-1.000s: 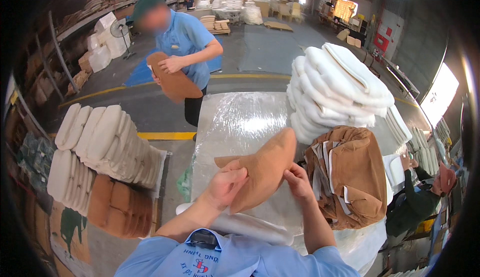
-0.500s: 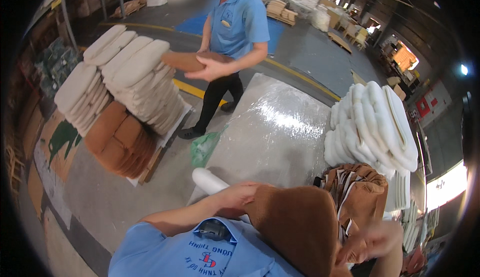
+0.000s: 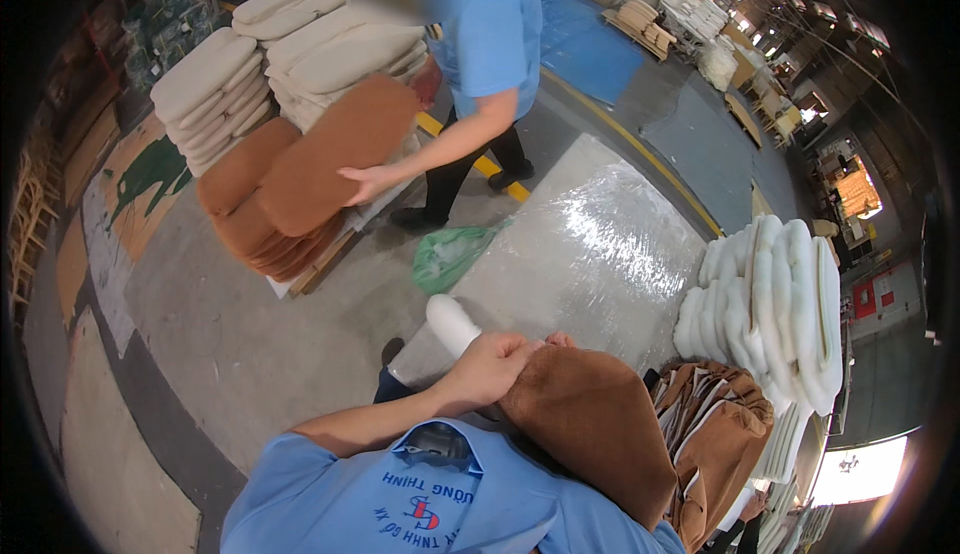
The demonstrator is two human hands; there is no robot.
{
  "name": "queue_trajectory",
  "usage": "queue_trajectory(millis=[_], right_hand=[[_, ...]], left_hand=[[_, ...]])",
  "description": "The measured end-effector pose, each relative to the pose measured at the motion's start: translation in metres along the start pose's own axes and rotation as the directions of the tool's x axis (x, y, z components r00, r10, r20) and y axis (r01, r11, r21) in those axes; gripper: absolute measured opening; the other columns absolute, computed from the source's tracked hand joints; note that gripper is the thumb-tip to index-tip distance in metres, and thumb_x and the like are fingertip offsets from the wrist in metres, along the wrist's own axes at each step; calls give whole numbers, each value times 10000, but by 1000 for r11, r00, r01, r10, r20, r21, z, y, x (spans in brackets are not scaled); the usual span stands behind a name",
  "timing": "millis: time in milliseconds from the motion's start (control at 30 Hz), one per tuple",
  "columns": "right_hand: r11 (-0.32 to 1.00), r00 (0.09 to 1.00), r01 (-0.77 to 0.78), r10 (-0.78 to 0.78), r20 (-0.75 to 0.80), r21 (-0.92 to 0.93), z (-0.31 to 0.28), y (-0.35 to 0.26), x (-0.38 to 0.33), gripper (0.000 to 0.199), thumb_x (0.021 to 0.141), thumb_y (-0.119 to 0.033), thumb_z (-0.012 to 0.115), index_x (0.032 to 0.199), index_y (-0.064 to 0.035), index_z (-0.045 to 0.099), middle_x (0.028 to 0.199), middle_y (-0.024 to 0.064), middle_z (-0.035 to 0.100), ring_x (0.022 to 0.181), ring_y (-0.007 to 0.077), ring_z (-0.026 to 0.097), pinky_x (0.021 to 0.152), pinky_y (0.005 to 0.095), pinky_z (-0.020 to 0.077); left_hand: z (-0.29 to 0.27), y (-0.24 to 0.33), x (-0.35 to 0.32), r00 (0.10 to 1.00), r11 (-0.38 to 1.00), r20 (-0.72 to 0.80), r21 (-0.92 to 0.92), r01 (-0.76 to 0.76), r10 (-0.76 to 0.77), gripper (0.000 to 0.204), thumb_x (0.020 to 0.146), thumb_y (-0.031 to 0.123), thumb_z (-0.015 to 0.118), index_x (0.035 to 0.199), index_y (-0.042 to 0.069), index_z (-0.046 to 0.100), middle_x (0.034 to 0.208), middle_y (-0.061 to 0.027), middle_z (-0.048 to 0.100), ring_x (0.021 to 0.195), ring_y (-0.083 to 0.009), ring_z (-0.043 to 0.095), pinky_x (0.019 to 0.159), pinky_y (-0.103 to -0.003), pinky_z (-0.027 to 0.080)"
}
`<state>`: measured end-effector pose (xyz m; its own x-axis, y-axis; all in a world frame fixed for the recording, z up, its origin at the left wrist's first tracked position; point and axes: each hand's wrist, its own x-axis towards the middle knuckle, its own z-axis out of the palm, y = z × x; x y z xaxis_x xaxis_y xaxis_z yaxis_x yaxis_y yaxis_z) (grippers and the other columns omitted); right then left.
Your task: The person repeatedly inserts white foam inserts into brown fabric covers, aligns edges, and stacks the finished cushions on a nearby pile. The person also handles white foam pieces and brown covers from stacks on the table.
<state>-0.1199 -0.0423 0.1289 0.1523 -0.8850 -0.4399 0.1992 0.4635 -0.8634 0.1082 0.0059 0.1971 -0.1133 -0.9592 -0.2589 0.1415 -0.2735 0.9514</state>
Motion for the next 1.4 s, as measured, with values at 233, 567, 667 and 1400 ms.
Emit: queue_trajectory(millis=[233,567,667,1400], right_hand=[[1000,999,-28,29,24,-10,-31,-12,-36,187,1051,-190,691,1134,-55,592,937,44,700,837,138,680,737,310,566],[990,972,-134,138,192,-34,-27,-13,-47,140,1044,-172,680,1093,-55,621,915,30,701,808,127,668,706,309,550],[985,950,-166,172,260,-46,-23,-26,-41,127,1042,-167,677,1081,-55,630,908,26,701,799,124,664,697,309,545],[994,807,-73,108,581,-83,-6,-73,-24,93,1026,-129,652,991,-55,695,860,-5,702,735,99,636,627,307,510]], left_hand=[[6,22,-3,982,927,-75,349,-135,172,327,1068,291,647,933,2,723,761,-160,664,704,-228,629,684,-385,506],[5,20,-1,984,933,-45,328,-150,174,412,1063,384,649,882,19,711,758,-167,677,687,-300,629,664,-418,495],[5,17,8,996,971,8,222,-89,89,392,1067,363,668,889,17,720,720,-56,654,668,-157,568,635,-345,469],[26,-2,4,853,816,502,-427,388,-143,737,991,292,676,1614,64,355,1563,-141,499,1439,-292,508,1195,-450,419]])
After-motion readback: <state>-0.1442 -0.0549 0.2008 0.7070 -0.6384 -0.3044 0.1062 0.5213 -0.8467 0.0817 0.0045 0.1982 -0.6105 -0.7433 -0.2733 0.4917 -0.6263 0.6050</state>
